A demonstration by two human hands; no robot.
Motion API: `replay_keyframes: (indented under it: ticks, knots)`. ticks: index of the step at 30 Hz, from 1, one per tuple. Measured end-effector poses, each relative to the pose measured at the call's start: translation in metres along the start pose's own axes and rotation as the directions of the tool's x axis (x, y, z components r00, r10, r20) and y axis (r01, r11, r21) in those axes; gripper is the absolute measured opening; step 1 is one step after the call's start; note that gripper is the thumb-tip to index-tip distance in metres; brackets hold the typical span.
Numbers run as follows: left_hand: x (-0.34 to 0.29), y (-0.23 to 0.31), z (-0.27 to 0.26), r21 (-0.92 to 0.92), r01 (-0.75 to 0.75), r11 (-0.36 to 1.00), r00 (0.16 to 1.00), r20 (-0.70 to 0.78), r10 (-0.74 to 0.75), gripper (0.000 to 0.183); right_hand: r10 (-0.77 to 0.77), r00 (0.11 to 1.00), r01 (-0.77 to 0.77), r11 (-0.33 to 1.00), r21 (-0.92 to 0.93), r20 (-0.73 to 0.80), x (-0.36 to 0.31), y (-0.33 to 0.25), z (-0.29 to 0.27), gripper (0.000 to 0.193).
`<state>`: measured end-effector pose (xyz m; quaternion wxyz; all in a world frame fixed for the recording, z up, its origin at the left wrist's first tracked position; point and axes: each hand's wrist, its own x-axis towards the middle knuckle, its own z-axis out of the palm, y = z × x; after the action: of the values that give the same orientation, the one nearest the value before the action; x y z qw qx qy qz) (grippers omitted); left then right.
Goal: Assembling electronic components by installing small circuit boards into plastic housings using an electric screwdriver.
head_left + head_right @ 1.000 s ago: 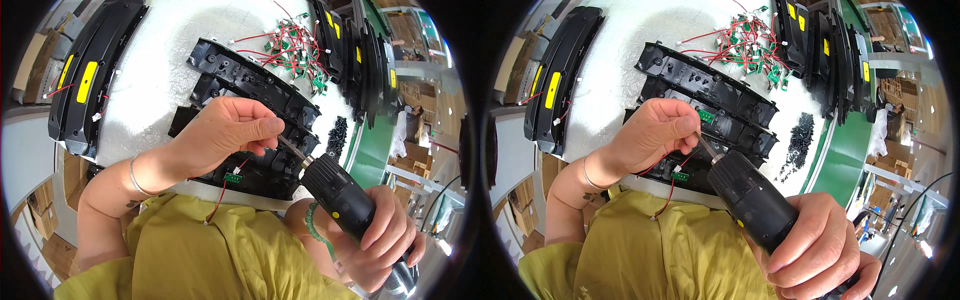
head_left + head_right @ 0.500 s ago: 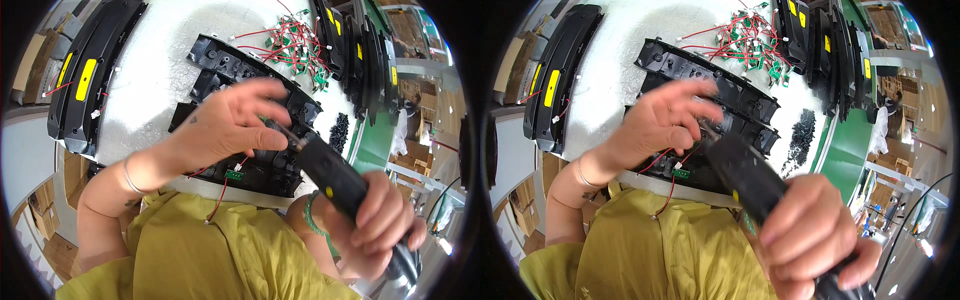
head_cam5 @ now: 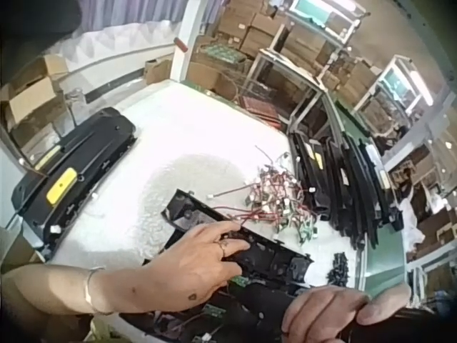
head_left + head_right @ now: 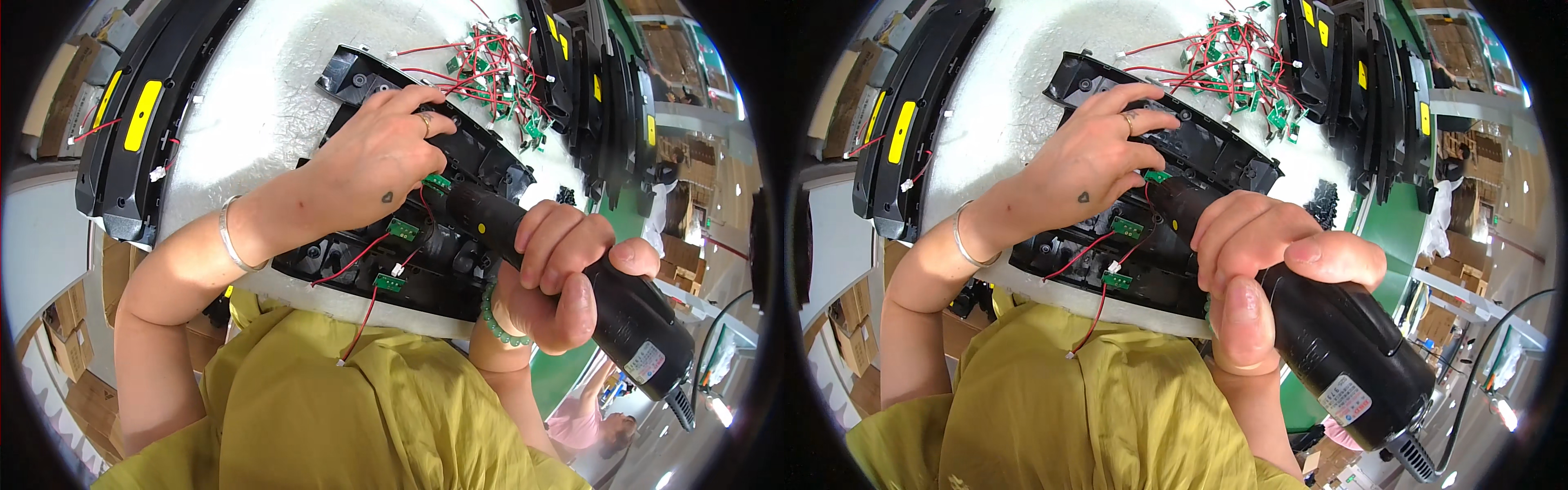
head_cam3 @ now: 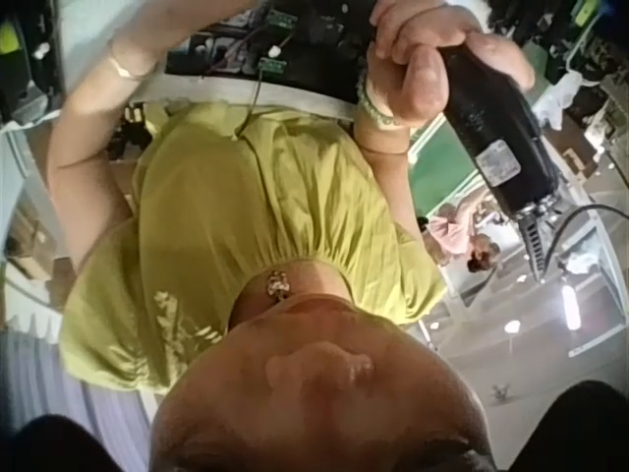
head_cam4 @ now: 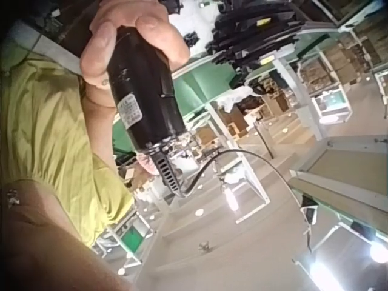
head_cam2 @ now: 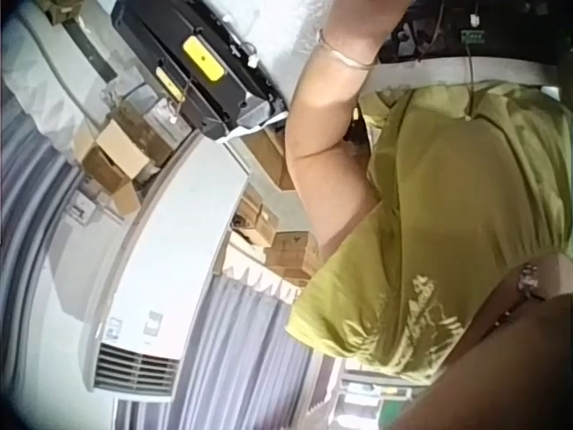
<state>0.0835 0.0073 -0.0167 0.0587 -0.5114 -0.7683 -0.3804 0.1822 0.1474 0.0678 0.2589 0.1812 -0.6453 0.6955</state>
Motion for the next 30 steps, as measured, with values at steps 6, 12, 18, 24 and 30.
replay_keyframes:
  ticks: [6, 12, 18, 24, 30]
  knots:
    - [-0.003, -0.001, 0.005, -0.1, 0.03, 0.995, 0.999, -0.035, -0.034, 0.025, 0.055, 0.994, -0.056, 0.998, 0.007, 0.093, 0.004, -0.003, -0.001, 0.036]
    - [-0.003, -0.003, 0.005, -0.111, 0.049, 0.993, 0.999, -0.012, -0.051, 0.024, 0.049, 0.973, -0.017, 0.989, -0.145, 0.223, 0.011, 0.005, 0.007, 0.029]
    - [-0.001, -0.003, 0.004, -0.123, 0.042, 0.991, 0.999, -0.013, -0.044, 0.024, 0.058, 0.981, -0.03, 0.988, -0.152, 0.183, 0.013, 0.008, 0.011, 0.03]
    - [-0.004, -0.004, 0.003, -0.118, 0.052, 0.992, 0.999, 0.005, -0.052, 0.022, 0.071, 0.984, -0.049, 0.989, -0.14, 0.161, 0.012, 0.009, 0.015, 0.029]
    - [-0.007, 0.006, -0.015, -0.118, 0.15, 0.982, 0.986, 0.088, -0.14, 0.023, -0.149, 0.988, 0.149, 0.989, -0.014, -0.031, 0.009, -0.04, -0.028, 0.033]
